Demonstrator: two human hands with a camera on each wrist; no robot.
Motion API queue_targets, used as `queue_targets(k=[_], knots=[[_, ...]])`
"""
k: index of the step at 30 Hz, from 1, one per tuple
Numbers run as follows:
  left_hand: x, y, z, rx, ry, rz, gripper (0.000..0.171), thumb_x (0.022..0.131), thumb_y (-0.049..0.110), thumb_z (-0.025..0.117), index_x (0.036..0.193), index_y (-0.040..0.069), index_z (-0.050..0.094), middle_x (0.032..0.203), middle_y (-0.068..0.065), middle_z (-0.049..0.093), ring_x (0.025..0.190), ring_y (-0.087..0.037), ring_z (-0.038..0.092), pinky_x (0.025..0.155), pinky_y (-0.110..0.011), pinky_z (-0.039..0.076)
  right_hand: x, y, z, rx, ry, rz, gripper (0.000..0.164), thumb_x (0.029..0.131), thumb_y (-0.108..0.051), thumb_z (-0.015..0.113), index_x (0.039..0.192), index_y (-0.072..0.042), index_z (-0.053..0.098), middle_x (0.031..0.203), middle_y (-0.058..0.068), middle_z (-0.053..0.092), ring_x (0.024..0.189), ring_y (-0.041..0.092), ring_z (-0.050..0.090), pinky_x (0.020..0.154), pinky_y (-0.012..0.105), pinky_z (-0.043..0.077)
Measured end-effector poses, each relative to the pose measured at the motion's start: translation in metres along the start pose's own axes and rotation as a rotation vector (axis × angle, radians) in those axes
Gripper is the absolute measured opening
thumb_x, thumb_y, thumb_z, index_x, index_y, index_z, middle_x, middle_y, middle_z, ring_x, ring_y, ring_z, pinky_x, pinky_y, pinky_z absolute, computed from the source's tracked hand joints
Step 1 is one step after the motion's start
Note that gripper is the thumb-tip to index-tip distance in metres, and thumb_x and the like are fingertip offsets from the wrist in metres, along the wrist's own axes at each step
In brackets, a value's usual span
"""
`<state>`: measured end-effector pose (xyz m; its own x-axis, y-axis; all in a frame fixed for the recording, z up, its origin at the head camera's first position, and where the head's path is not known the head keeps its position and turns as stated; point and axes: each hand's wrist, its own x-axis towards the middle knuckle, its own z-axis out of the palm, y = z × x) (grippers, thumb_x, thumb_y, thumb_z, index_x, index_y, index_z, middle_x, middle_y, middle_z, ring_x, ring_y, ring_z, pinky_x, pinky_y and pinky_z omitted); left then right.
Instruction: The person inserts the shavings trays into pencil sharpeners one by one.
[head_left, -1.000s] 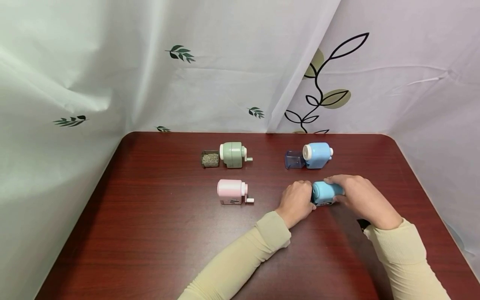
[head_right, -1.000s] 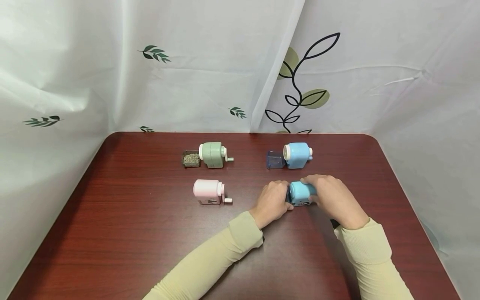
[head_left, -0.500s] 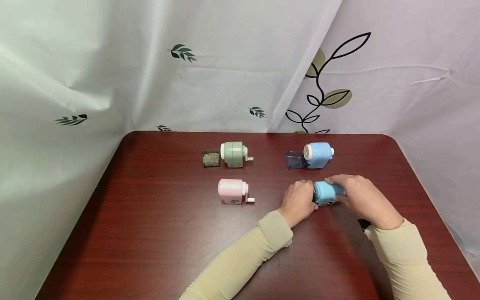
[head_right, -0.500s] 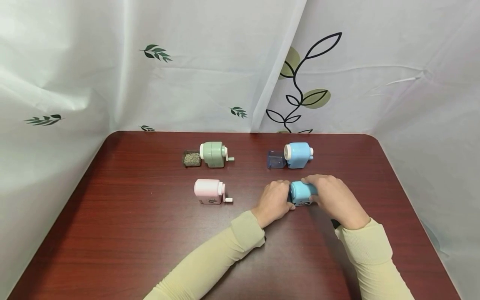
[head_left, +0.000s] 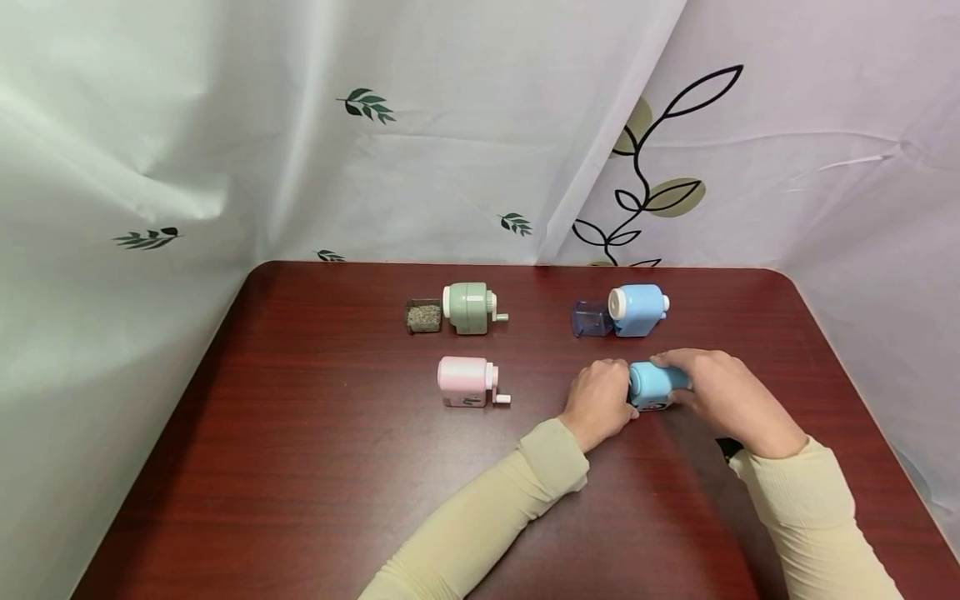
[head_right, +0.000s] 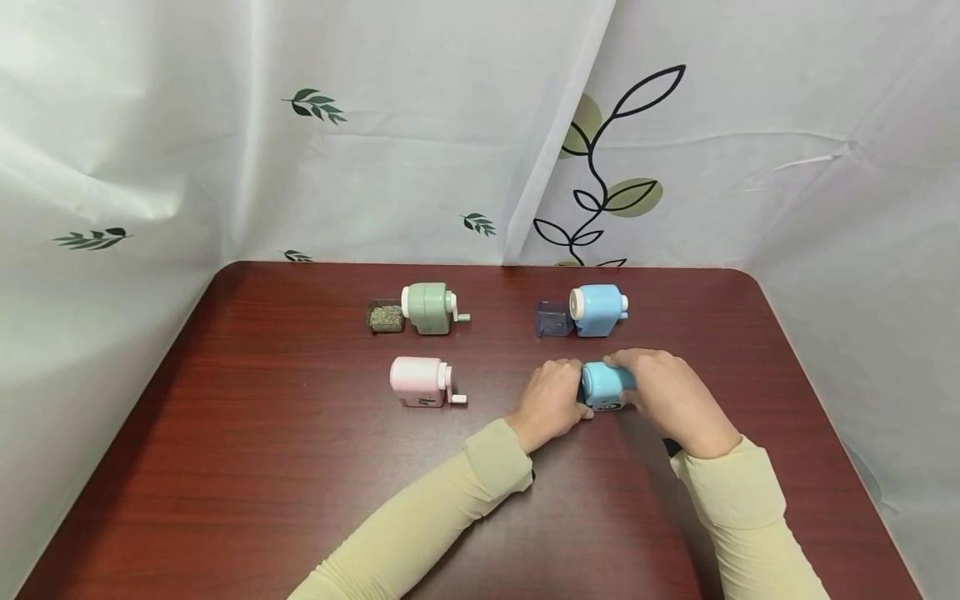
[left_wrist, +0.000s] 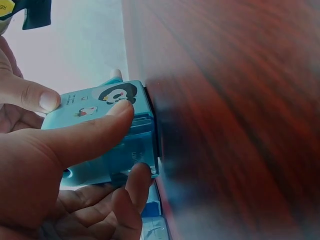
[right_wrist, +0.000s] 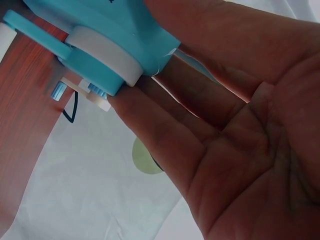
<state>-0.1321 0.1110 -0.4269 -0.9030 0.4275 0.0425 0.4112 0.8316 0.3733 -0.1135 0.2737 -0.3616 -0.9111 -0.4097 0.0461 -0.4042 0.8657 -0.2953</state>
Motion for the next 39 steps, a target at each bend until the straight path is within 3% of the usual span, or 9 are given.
queue_targets(k=[29, 39], knots=[[0.0027, 0.0018, 0.0021, -0.013, -0.011, -0.024, 0.049, 0.075, 0.038, 0.09, 0.111, 0.012, 0.07, 0.096, 0.002, 0.068, 0.082, -0.011, 0.067, 0.071, -0.026, 0.055, 0.0011, -0.0017, 0.0014, -0.009, -0.016, 0.028, 0.045, 0.07, 0.007, 0.087, 0.111, 0.004, 0.07, 0.104, 0.02, 0.07, 0.089, 0.036, 0.066, 0.08, 0.056, 0.053], [-0.0043, 0.0031, -0.0006, 0.035, -0.033, -0.001, 0.054, 0.078, 0.04, 0.087, 0.116, 0.009, 0.066, 0.097, 0.002, 0.065, 0.087, -0.01, 0.063, 0.076, -0.024, 0.055, -0.0012, 0.0006, 0.0005, 0.003, -0.004, 0.014, 0.045, 0.071, 0.007, 0.086, 0.113, 0.004, 0.07, 0.105, 0.02, 0.07, 0.09, 0.035, 0.066, 0.08, 0.056, 0.054]])
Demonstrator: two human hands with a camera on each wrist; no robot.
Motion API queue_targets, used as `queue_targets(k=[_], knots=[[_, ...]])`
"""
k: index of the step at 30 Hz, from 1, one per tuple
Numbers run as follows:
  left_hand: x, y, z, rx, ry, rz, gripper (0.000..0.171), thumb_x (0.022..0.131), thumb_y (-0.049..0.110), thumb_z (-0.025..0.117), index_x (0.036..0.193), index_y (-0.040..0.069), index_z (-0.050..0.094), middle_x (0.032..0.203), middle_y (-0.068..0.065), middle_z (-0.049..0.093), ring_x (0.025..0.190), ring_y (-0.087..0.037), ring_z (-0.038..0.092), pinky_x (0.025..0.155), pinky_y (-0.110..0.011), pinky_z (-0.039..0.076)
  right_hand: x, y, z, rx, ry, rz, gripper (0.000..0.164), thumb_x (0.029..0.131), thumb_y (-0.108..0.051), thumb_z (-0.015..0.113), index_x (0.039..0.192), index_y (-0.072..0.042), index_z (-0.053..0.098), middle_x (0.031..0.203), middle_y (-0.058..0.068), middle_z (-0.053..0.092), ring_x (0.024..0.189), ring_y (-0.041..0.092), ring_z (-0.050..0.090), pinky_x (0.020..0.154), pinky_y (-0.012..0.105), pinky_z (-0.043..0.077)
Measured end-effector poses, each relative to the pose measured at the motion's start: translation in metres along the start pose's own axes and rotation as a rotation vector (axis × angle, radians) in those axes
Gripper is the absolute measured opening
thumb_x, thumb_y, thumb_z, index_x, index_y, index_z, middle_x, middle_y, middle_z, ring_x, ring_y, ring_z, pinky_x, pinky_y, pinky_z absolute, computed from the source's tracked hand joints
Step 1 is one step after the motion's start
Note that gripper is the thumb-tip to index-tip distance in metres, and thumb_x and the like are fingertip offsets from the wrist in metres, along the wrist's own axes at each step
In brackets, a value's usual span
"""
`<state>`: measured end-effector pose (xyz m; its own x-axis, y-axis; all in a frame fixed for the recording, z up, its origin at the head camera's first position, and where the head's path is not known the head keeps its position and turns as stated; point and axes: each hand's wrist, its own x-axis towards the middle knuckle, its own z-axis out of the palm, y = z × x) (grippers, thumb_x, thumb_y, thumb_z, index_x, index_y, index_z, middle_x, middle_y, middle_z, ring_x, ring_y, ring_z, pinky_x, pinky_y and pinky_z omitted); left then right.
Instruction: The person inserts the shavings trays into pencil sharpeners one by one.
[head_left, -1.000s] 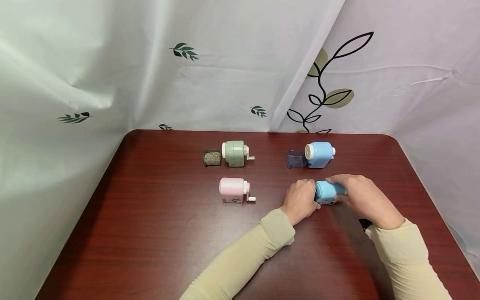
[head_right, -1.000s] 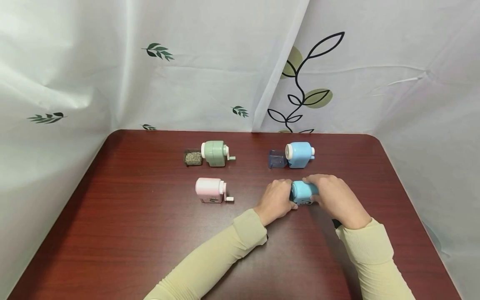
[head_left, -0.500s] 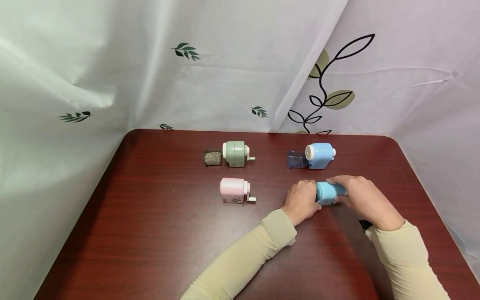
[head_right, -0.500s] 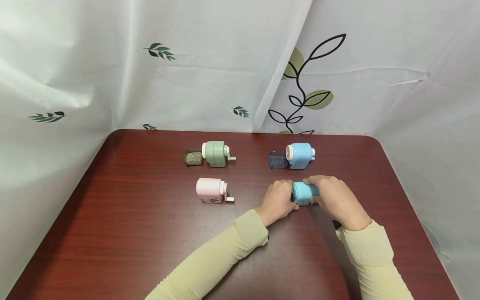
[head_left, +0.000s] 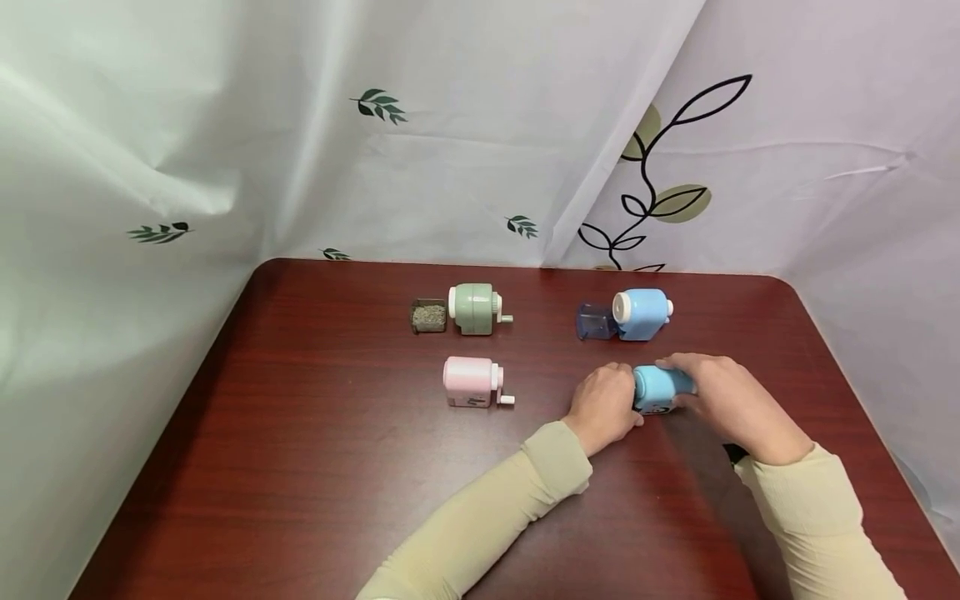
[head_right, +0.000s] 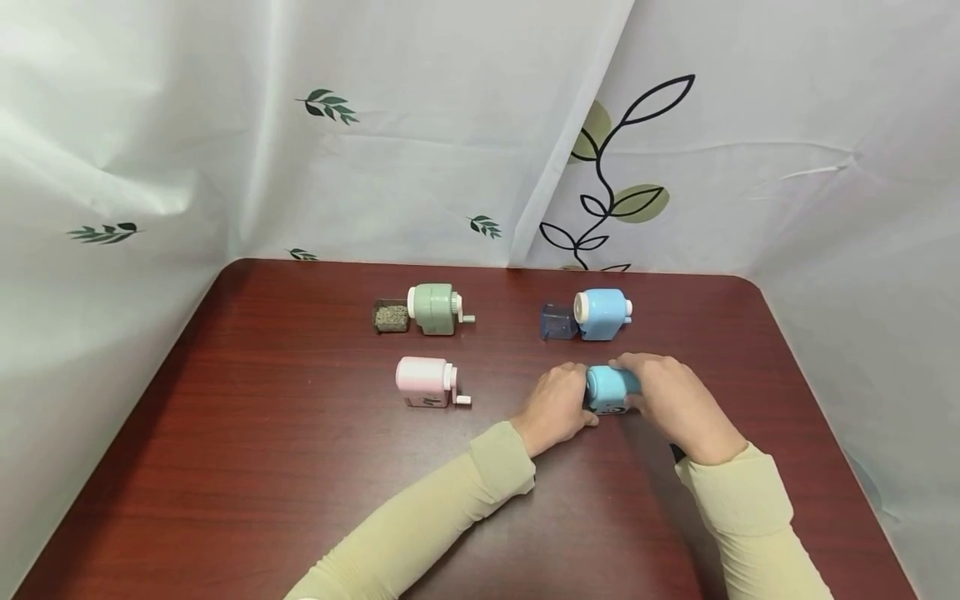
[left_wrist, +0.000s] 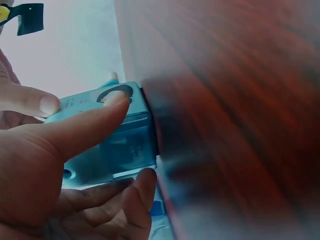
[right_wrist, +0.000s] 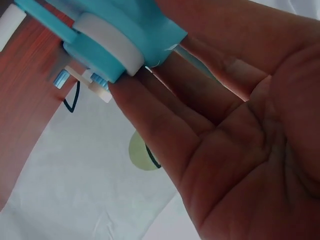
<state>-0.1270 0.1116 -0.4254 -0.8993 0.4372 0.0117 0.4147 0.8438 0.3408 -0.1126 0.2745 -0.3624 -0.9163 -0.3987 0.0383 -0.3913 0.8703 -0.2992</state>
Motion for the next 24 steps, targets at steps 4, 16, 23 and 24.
queue_targets(k=[4, 16, 23, 24], knots=[[-0.009, 0.002, -0.008, 0.063, 0.016, 0.021, 0.063, 0.076, 0.042, 0.088, 0.121, 0.007, 0.061, 0.102, -0.001, 0.061, 0.09, -0.012, 0.06, 0.077, -0.023, 0.054, -0.001, 0.003, 0.001, 0.013, 0.016, -0.011, 0.047, 0.071, 0.006, 0.086, 0.114, 0.001, 0.07, 0.105, 0.018, 0.071, 0.089, 0.034, 0.066, 0.08, 0.056, 0.053], [-0.045, -0.01, -0.087, 0.033, 0.16, 0.211, 0.08, 0.08, 0.033, 0.087, 0.145, 0.006, 0.049, 0.13, -0.005, 0.06, 0.111, -0.017, 0.057, 0.095, -0.025, 0.05, 0.001, -0.002, -0.006, 0.031, 0.029, -0.101, 0.066, 0.066, 0.0, 0.091, 0.126, 0.001, 0.065, 0.124, 0.023, 0.065, 0.115, 0.044, 0.059, 0.095, 0.061, 0.046], [-0.054, -0.058, -0.143, -0.03, 0.258, 0.123, 0.077, 0.083, 0.024, 0.085, 0.147, 0.005, 0.046, 0.138, -0.011, 0.057, 0.121, -0.025, 0.056, 0.1, -0.034, 0.049, 0.019, -0.03, -0.018, 0.003, 0.026, -0.159, 0.053, 0.081, -0.011, 0.084, 0.129, 0.002, 0.064, 0.13, 0.02, 0.063, 0.127, 0.044, 0.049, 0.104, 0.058, 0.04], [-0.055, -0.066, -0.149, -0.043, 0.269, 0.1, 0.077, 0.083, 0.024, 0.084, 0.148, 0.005, 0.046, 0.138, -0.012, 0.057, 0.122, -0.026, 0.055, 0.101, -0.035, 0.048, 0.022, -0.035, -0.02, -0.001, 0.024, -0.162, 0.052, 0.082, -0.012, 0.083, 0.129, 0.001, 0.064, 0.131, 0.019, 0.063, 0.128, 0.043, 0.049, 0.104, 0.057, 0.04]])
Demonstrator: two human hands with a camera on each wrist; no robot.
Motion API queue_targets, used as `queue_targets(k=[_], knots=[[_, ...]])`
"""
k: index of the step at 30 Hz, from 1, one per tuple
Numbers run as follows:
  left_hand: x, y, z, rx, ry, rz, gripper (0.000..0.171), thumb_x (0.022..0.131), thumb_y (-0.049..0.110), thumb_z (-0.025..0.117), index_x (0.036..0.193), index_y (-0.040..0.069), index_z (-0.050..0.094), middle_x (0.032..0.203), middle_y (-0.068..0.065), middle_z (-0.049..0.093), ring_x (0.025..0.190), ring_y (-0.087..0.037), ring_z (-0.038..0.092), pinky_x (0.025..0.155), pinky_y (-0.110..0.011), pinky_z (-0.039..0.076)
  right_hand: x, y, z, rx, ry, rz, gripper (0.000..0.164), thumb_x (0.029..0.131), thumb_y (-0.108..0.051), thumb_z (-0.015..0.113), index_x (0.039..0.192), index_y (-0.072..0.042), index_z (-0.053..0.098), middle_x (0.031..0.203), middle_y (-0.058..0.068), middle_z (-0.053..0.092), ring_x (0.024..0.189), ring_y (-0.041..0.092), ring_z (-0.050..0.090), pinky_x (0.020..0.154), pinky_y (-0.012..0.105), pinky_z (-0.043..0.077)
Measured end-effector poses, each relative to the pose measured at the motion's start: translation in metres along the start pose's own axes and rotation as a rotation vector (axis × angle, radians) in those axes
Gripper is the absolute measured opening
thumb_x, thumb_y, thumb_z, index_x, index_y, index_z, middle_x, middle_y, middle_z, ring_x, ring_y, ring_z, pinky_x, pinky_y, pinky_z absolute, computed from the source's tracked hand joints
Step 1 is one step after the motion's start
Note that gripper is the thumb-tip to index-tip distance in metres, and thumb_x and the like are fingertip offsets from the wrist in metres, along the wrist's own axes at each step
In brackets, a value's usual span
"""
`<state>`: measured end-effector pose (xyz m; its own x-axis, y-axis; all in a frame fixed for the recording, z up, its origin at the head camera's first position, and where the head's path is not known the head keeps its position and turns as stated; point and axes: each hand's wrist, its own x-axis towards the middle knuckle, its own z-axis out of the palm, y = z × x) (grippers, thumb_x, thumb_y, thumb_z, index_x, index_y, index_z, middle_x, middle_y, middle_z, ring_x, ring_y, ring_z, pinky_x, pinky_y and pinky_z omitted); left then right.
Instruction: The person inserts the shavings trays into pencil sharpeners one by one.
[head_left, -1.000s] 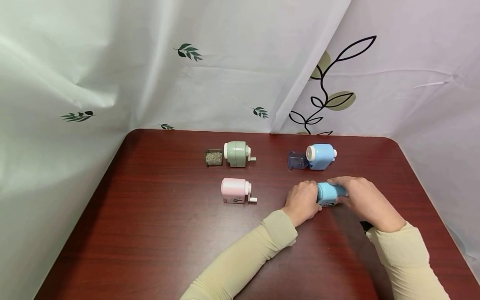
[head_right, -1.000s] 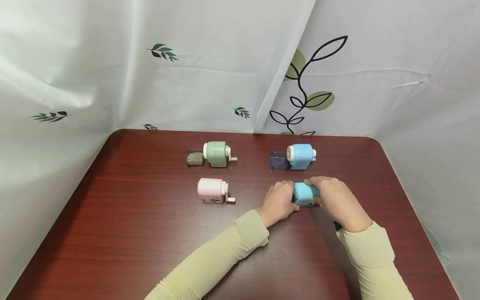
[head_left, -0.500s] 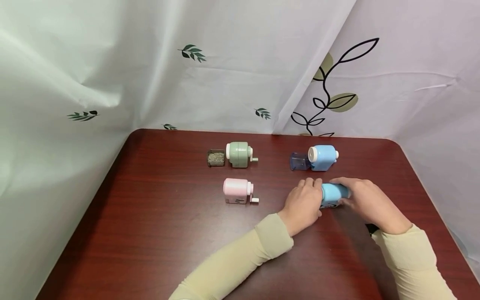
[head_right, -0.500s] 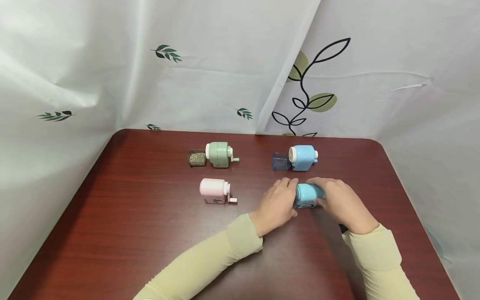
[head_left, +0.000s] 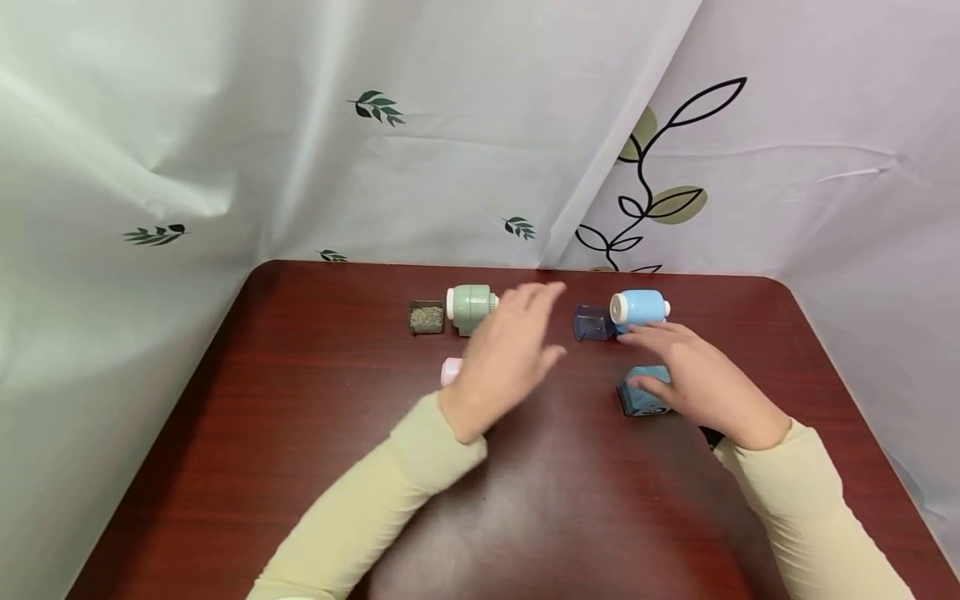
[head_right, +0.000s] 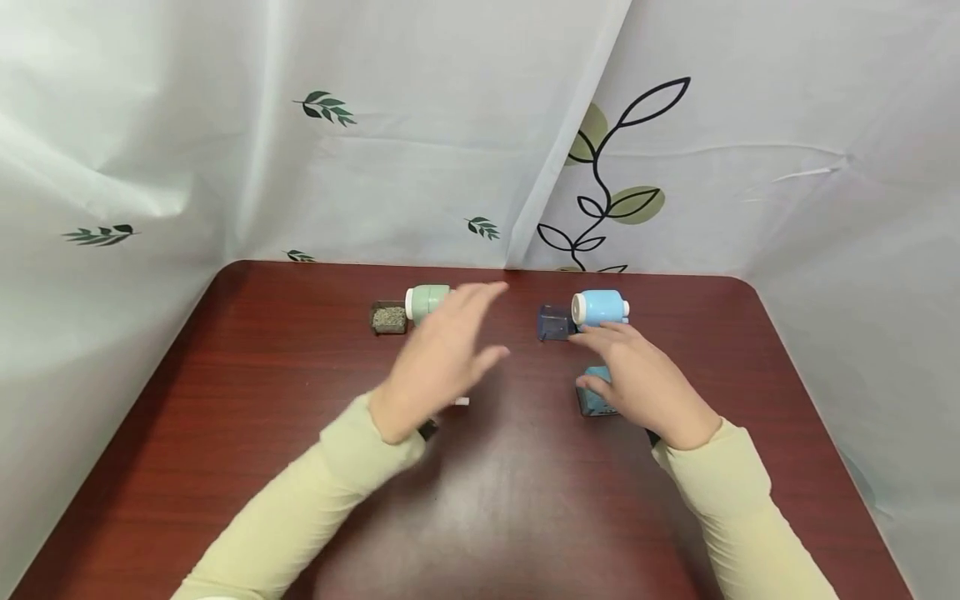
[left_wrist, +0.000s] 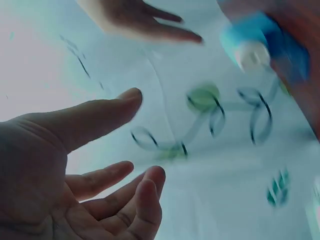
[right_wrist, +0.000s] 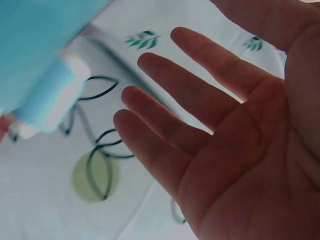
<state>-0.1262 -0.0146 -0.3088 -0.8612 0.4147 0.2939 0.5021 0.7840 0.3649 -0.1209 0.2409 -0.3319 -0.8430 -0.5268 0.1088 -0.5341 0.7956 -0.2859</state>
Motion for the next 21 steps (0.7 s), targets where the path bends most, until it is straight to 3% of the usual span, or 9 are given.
queue_targets(k=[5, 8, 12, 21], knots=[[0.001, -0.047, -0.024, -0.049, 0.04, -0.12, 0.074, 0.084, 0.021, 0.084, 0.147, 0.005, 0.048, 0.141, -0.013, 0.055, 0.128, -0.03, 0.052, 0.108, -0.041, 0.042, 0.028, -0.023, -0.006, -0.009, -0.008, -0.012, 0.049, 0.087, -0.015, 0.08, 0.13, 0.0, 0.064, 0.137, 0.022, 0.058, 0.132, 0.042, 0.048, 0.106, 0.056, 0.04], [0.002, -0.076, -0.031, -0.075, 0.048, -0.183, 0.073, 0.084, 0.018, 0.083, 0.147, 0.005, 0.048, 0.139, -0.014, 0.056, 0.122, -0.03, 0.056, 0.105, -0.044, 0.043, 0.046, -0.035, -0.008, -0.014, -0.022, -0.023, 0.05, 0.09, -0.018, 0.077, 0.133, 0.001, 0.062, 0.141, 0.025, 0.055, 0.135, 0.042, 0.046, 0.11, 0.055, 0.036], [0.002, -0.111, -0.03, -0.09, 0.018, -0.247, 0.071, 0.085, 0.017, 0.082, 0.147, 0.005, 0.049, 0.139, -0.015, 0.056, 0.116, -0.029, 0.059, 0.1, -0.046, 0.045, 0.068, -0.048, -0.006, -0.021, -0.057, -0.023, 0.054, 0.091, -0.02, 0.077, 0.136, 0.001, 0.059, 0.142, 0.023, 0.054, 0.134, 0.039, 0.048, 0.111, 0.051, 0.036], [0.0, -0.168, -0.018, -0.108, -0.11, -0.312, 0.075, 0.084, 0.016, 0.083, 0.148, 0.002, 0.046, 0.144, -0.019, 0.051, 0.132, -0.037, 0.048, 0.107, -0.05, 0.04, 0.11, -0.067, 0.005, -0.034, -0.107, -0.01, 0.058, 0.091, -0.021, 0.075, 0.141, 0.0, 0.054, 0.14, 0.017, 0.058, 0.129, 0.034, 0.054, 0.109, 0.047, 0.041]])
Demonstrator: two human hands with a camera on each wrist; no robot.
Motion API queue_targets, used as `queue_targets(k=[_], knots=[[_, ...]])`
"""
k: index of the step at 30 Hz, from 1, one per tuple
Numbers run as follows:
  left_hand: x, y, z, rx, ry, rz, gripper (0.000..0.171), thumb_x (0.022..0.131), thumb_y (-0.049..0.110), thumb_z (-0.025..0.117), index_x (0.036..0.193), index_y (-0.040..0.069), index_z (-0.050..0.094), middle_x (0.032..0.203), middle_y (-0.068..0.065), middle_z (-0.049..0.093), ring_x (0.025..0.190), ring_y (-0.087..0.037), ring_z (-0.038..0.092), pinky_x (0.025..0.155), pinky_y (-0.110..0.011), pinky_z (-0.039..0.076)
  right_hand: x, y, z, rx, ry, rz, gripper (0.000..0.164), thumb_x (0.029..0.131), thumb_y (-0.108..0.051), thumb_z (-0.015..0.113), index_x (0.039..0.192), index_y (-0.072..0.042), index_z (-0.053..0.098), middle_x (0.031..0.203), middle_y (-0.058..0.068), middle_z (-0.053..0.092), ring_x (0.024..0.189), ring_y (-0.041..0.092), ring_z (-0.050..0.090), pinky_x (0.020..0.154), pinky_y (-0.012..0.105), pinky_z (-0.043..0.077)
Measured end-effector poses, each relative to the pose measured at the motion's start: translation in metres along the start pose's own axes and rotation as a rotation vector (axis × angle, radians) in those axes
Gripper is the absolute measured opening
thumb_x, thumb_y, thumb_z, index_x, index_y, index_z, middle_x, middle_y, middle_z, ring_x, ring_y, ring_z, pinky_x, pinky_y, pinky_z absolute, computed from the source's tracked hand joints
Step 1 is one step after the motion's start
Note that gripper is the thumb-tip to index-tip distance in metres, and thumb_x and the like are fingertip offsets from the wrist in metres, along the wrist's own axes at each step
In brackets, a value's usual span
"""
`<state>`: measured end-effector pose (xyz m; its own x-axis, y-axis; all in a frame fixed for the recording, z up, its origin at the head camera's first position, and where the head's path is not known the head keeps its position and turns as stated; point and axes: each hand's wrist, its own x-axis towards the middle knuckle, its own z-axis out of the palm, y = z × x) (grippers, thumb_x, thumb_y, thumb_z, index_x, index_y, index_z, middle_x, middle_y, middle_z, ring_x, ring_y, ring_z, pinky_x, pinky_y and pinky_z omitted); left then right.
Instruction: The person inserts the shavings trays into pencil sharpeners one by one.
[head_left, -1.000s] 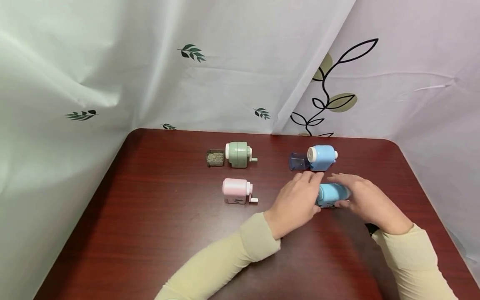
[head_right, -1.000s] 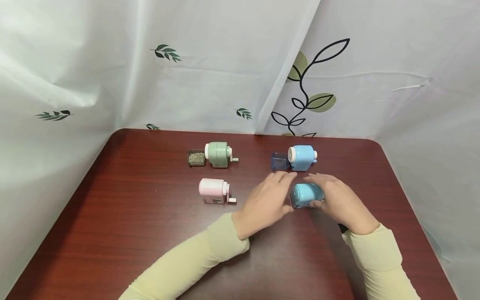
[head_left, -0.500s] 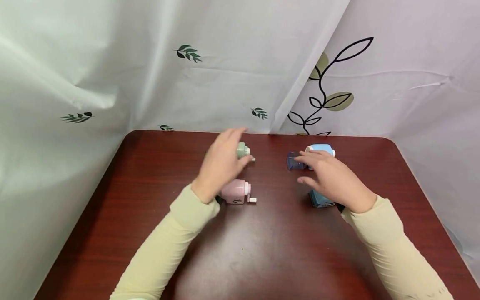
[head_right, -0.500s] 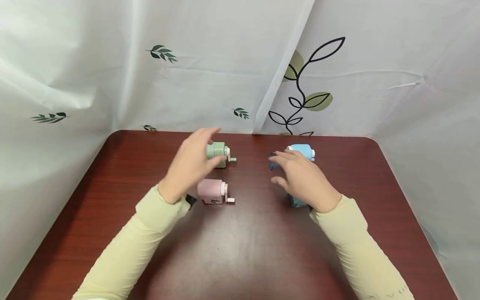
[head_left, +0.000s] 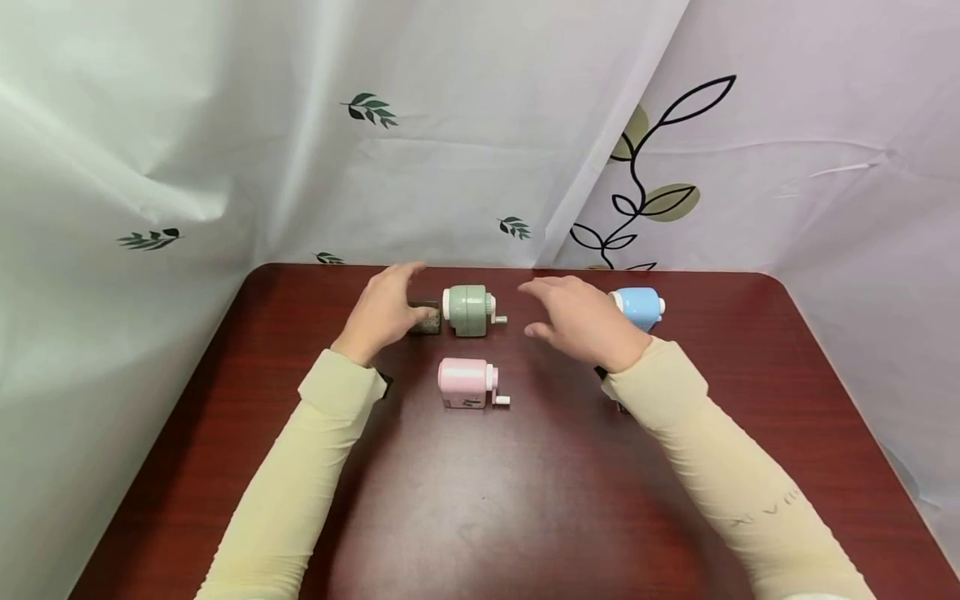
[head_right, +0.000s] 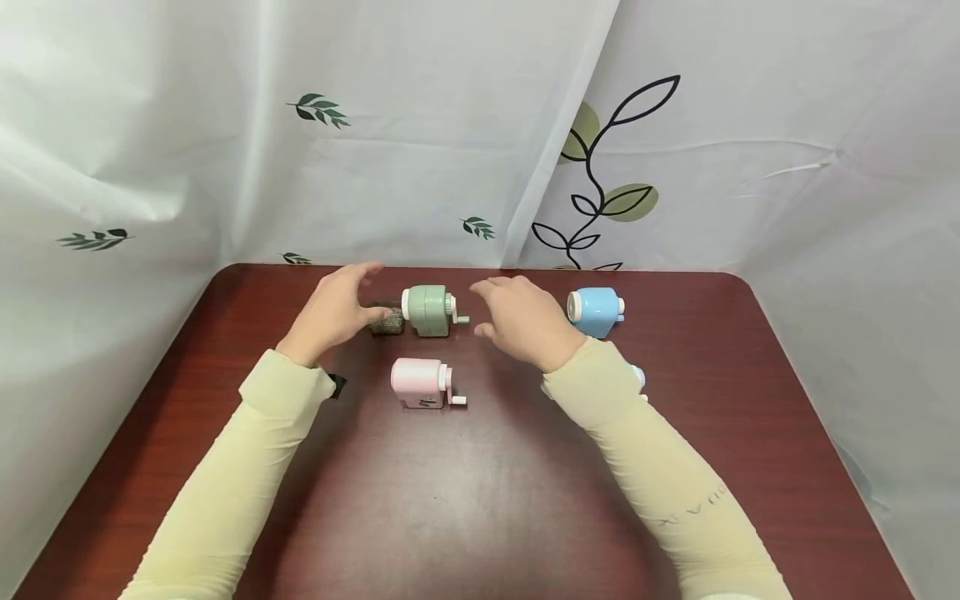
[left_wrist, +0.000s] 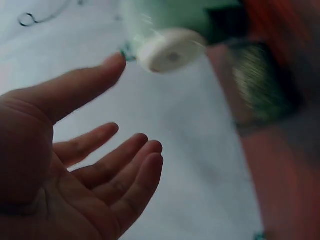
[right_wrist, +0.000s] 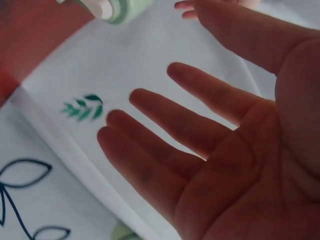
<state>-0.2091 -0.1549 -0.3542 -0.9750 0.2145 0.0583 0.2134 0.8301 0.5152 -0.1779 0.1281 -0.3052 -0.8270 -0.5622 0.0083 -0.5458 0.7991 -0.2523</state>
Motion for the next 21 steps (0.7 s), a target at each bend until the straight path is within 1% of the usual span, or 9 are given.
queue_targets(k=[4, 6, 9, 12, 15, 19, 21], knots=[[0.007, -0.023, 0.002, 0.013, -0.102, -0.023, 0.085, 0.082, 0.018, 0.085, 0.152, 0.002, 0.039, 0.152, -0.02, 0.043, 0.142, -0.04, 0.036, 0.114, -0.053, 0.032, 0.02, -0.004, 0.007, 0.009, -0.03, 0.015, 0.062, 0.091, -0.021, 0.075, 0.144, -0.001, 0.051, 0.143, 0.016, 0.056, 0.132, 0.034, 0.052, 0.111, 0.045, 0.038], [0.009, -0.036, 0.004, 0.021, -0.141, -0.024, 0.09, 0.08, 0.02, 0.086, 0.153, 0.001, 0.036, 0.154, -0.021, 0.04, 0.143, -0.041, 0.033, 0.115, -0.054, 0.029, 0.03, -0.005, 0.01, 0.019, -0.043, 0.035, 0.064, 0.092, -0.021, 0.075, 0.147, -0.002, 0.048, 0.144, 0.015, 0.055, 0.132, 0.034, 0.052, 0.111, 0.045, 0.038], [0.012, -0.052, 0.008, 0.033, -0.174, -0.02, 0.097, 0.077, 0.021, 0.089, 0.154, 0.0, 0.033, 0.155, -0.022, 0.037, 0.144, -0.042, 0.031, 0.116, -0.054, 0.027, 0.044, -0.007, 0.016, 0.036, -0.056, 0.06, 0.067, 0.092, -0.02, 0.074, 0.15, -0.004, 0.044, 0.148, 0.014, 0.052, 0.133, 0.033, 0.05, 0.112, 0.045, 0.038], [0.012, -0.061, 0.011, 0.035, -0.19, -0.01, 0.101, 0.075, 0.021, 0.09, 0.154, -0.001, 0.032, 0.155, -0.023, 0.036, 0.144, -0.041, 0.032, 0.116, -0.054, 0.027, 0.058, -0.009, 0.022, 0.059, -0.073, 0.07, 0.07, 0.093, -0.019, 0.073, 0.153, -0.006, 0.04, 0.151, 0.012, 0.048, 0.137, 0.031, 0.047, 0.113, 0.043, 0.036], [0.013, -0.067, 0.015, 0.015, -0.2, -0.005, 0.102, 0.074, 0.02, 0.091, 0.155, -0.001, 0.031, 0.154, -0.024, 0.038, 0.139, -0.041, 0.039, 0.113, -0.053, 0.032, 0.068, -0.008, 0.03, 0.072, -0.078, 0.043, 0.071, 0.093, -0.019, 0.073, 0.154, -0.007, 0.038, 0.154, 0.011, 0.045, 0.141, 0.029, 0.043, 0.115, 0.041, 0.033], [0.013, -0.073, 0.02, -0.008, -0.195, 0.002, 0.099, 0.074, 0.018, 0.091, 0.154, 0.001, 0.034, 0.148, -0.023, 0.045, 0.127, -0.038, 0.052, 0.106, -0.053, 0.041, 0.079, -0.005, 0.041, 0.077, -0.06, -0.007, 0.07, 0.093, -0.019, 0.073, 0.154, -0.007, 0.04, 0.154, 0.011, 0.044, 0.142, 0.027, 0.042, 0.116, 0.038, 0.033], [0.014, -0.075, 0.021, -0.01, -0.192, 0.007, 0.097, 0.074, 0.018, 0.09, 0.153, 0.001, 0.037, 0.145, -0.022, 0.049, 0.122, -0.037, 0.055, 0.103, -0.053, 0.043, 0.082, -0.005, 0.045, 0.081, -0.053, -0.014, 0.068, 0.094, -0.019, 0.073, 0.153, -0.009, 0.042, 0.154, 0.01, 0.045, 0.142, 0.026, 0.042, 0.115, 0.038, 0.033]])
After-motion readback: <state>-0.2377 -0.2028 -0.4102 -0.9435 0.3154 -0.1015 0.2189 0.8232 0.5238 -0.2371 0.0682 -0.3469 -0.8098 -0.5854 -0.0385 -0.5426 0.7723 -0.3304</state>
